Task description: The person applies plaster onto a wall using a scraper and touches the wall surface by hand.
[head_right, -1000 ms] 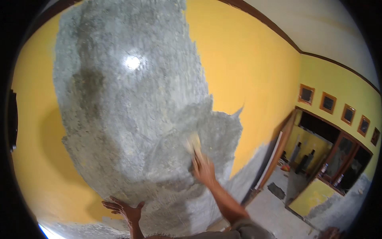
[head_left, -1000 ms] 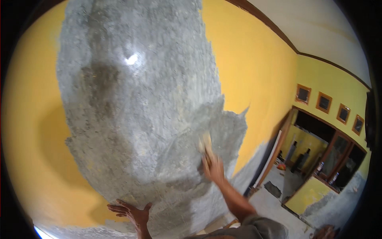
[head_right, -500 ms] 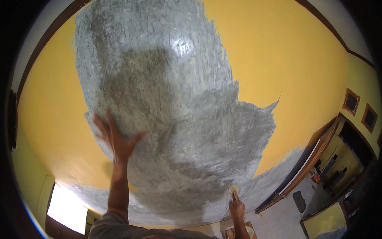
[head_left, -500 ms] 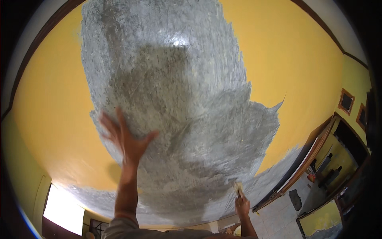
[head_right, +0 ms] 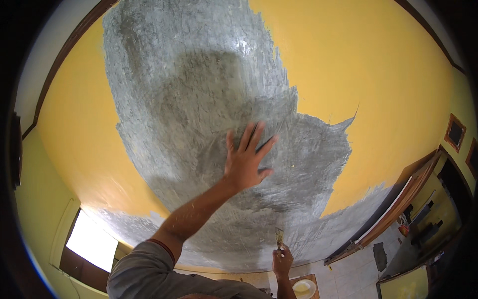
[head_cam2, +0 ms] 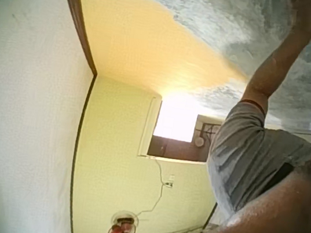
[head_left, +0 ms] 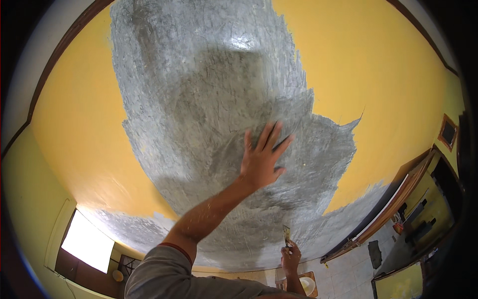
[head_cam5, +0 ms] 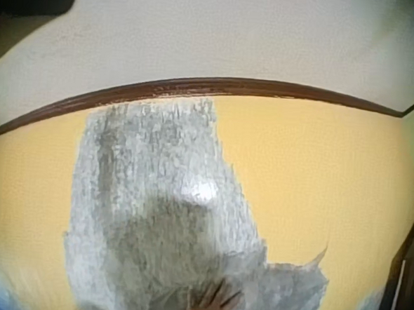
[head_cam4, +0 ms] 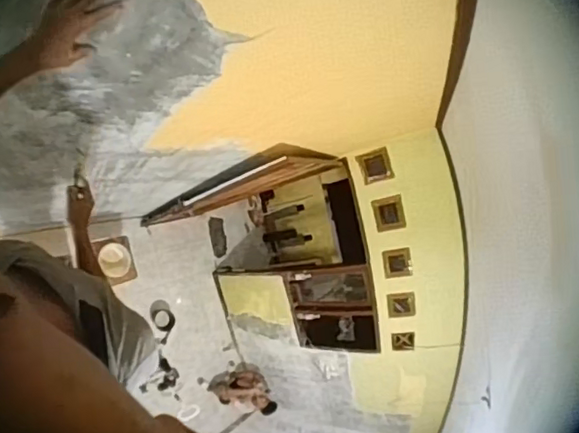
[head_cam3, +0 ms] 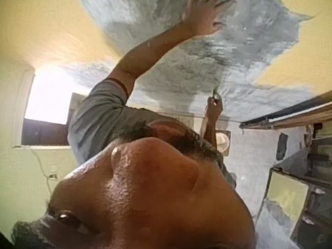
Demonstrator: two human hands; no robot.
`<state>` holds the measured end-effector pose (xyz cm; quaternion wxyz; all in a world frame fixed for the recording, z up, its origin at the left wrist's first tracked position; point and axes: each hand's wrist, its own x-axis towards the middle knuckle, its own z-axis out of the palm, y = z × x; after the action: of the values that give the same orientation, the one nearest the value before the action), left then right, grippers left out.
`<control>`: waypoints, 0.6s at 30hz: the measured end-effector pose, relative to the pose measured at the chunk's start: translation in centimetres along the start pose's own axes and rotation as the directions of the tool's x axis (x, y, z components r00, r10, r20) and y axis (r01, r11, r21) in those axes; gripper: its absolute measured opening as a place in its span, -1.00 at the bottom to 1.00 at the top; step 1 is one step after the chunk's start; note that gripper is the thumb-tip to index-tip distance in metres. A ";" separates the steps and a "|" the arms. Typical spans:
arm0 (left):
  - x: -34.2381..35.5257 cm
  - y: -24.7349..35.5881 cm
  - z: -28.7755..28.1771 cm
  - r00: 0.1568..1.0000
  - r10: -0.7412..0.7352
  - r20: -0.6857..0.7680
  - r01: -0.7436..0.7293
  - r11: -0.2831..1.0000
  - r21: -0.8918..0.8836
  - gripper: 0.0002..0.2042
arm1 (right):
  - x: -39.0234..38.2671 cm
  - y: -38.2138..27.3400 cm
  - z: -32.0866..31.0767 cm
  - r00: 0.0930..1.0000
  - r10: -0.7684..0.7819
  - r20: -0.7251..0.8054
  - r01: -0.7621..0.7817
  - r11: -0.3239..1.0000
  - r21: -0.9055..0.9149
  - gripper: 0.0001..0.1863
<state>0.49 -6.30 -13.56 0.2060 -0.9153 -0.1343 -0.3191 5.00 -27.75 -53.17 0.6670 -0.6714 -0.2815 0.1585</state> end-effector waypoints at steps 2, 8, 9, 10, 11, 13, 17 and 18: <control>-5.2 -0.3 2.1 0.980 -0.140 0.143 0.146 0.989 -0.033 -0.08 | -0.2 -3.4 -1.7 0.985 0.170 0.041 -0.173 0.980 0.094 -0.52; -20.1 -1.9 7.0 0.850 -0.406 0.335 0.398 0.912 0.096 -0.08 | 1.2 -4.6 -6.3 0.978 0.208 -0.024 -0.199 0.959 0.202 -0.53; -21.4 -2.0 6.6 0.817 -0.428 0.387 0.426 0.900 0.095 -0.06 | 1.7 -5.2 -6.6 0.979 0.205 0.005 -0.203 0.964 0.174 -0.53; -22.4 -1.8 6.3 0.781 -0.446 0.436 0.455 0.886 0.092 -0.03 | 2.2 -5.6 -6.8 0.977 0.211 -0.026 -0.203 0.964 0.172 -0.53; -22.8 -1.6 5.8 0.764 -0.474 0.438 0.487 0.869 0.092 -0.03 | 2.7 -6.2 -6.8 0.974 0.216 -0.061 -0.203 0.964 0.172 -0.53; -23.2 -1.1 4.7 0.718 -0.492 0.493 0.523 0.848 0.084 0.01 | 4.0 -7.9 -6.1 0.986 0.167 -0.026 -0.163 0.980 0.116 -0.54; -23.1 1.3 4.2 0.816 -0.536 0.214 0.576 0.782 -0.239 -0.04 | 7.5 -10.2 -3.1 0.972 -0.212 0.102 0.206 0.977 0.061 -0.56; -22.3 1.5 4.0 0.882 -0.461 0.101 0.466 0.818 -0.337 -0.11 | 8.9 -10.7 -2.2 0.942 -0.323 0.086 0.322 0.946 0.030 -0.54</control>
<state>-13.80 -8.31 -31.14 -0.0459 -0.8792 -0.2951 -0.3714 11.51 -24.78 -41.05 0.6758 -0.6032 -0.4161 0.0794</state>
